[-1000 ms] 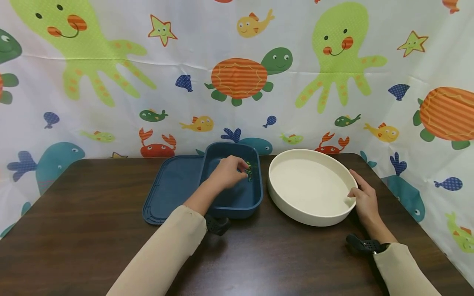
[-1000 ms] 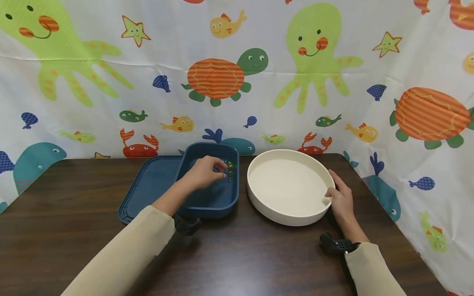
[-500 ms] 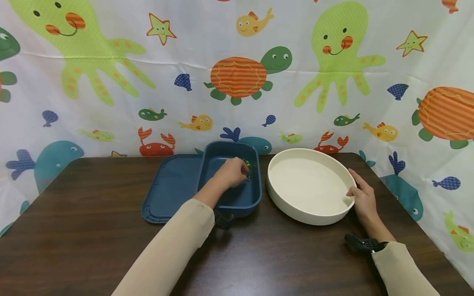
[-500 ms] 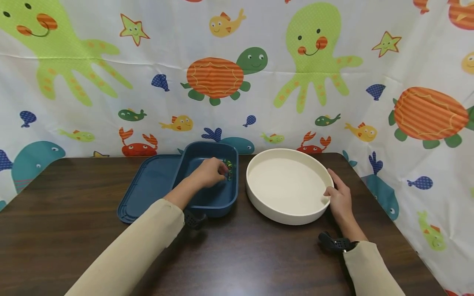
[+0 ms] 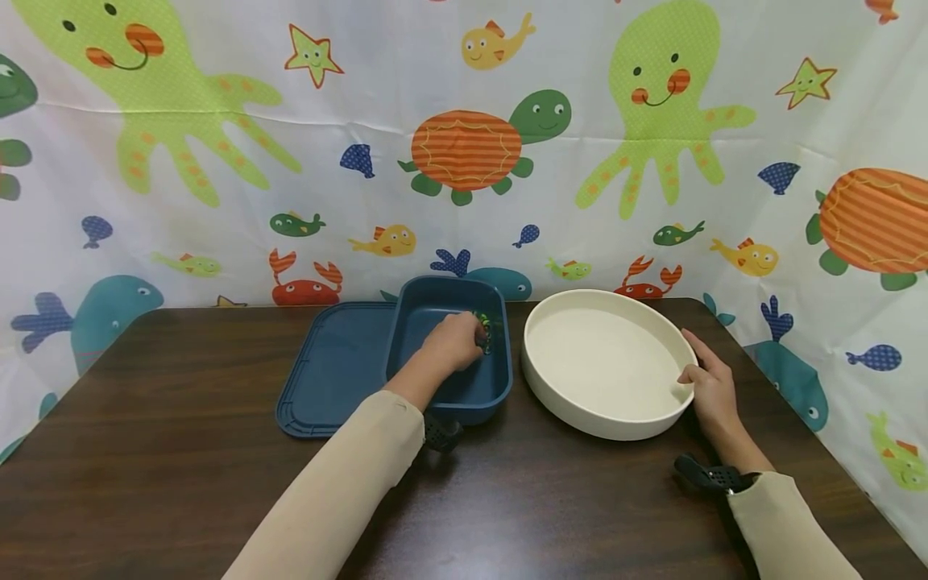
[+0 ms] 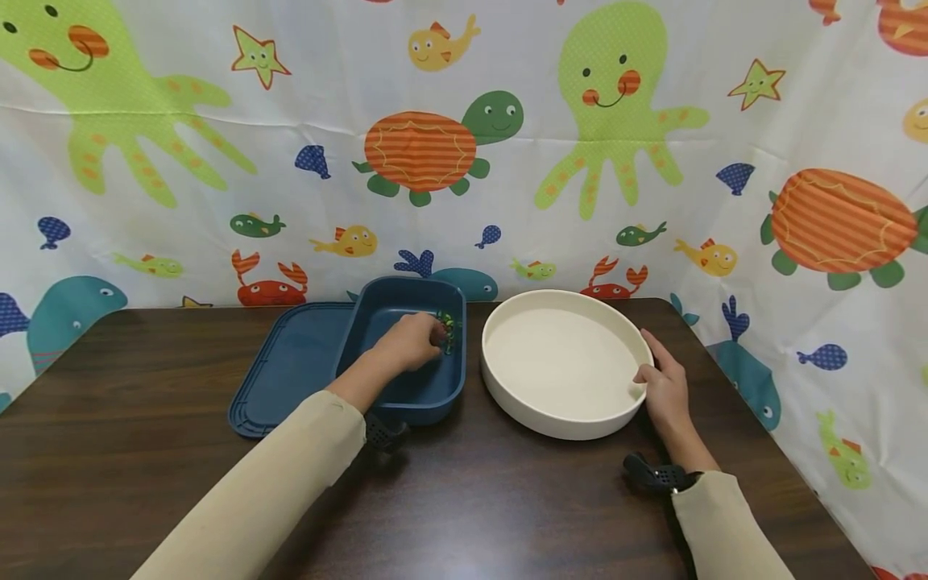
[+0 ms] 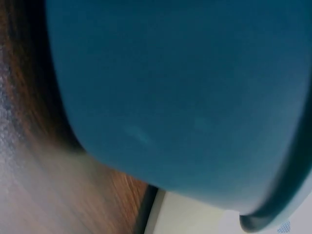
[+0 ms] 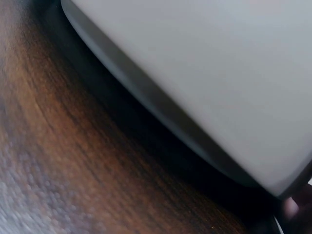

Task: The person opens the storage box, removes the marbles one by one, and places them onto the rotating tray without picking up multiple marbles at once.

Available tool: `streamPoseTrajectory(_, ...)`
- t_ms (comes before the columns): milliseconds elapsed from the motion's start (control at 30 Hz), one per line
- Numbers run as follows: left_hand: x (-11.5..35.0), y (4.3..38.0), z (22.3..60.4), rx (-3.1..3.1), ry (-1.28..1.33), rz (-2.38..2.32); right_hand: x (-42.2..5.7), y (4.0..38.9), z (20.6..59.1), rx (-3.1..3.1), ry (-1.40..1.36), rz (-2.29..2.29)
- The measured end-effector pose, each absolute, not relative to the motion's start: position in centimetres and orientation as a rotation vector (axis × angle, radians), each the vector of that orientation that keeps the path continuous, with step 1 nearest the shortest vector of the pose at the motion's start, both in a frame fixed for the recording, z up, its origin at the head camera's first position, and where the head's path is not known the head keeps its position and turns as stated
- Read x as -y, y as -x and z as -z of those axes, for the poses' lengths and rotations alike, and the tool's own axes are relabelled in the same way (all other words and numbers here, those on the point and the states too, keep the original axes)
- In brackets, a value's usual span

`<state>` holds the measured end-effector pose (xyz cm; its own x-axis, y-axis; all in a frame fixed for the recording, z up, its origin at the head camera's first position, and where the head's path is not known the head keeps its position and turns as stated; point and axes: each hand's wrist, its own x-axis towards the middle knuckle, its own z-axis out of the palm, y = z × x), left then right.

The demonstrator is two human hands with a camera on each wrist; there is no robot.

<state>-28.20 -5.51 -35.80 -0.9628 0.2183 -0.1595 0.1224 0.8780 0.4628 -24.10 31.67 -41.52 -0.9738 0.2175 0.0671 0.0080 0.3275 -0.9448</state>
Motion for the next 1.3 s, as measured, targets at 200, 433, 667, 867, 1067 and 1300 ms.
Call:
streamPoseTrajectory(200, 5.43, 28.23, 35.93, -2.856, -0.264, -0.668, -31.73, 24.11, 41.59, 2.410, 0.201, -1.704)
streamPoseTrajectory(433, 5.23, 28.29, 35.93, -2.854, -0.294, -0.631, -31.75, 24.15, 41.58, 2.414, 0.206, -1.699)
streamPoseTrajectory(667, 4.85, 28.35, 36.12, -2.879, -0.326, -0.532, -31.68, 24.14, 41.50, 2.417, 0.216, -1.678)
streamPoseTrajectory(867, 4.70, 28.18, 36.17, -2.888, -0.335, -0.490, -31.61, 24.08, 41.51, 2.421, 0.206, -1.679)
streamPoseTrajectory(1067, 4.78, 28.25, 36.15, -2.904, -0.345, -0.475, -31.49, 24.12, 41.43, 2.423, 0.211, -1.686)
streamPoseTrajectory(1300, 4.84, 28.41, 36.28, -2.909, -0.360, -0.456, -31.41, 24.02, 41.38, 2.421, 0.230, -1.695)
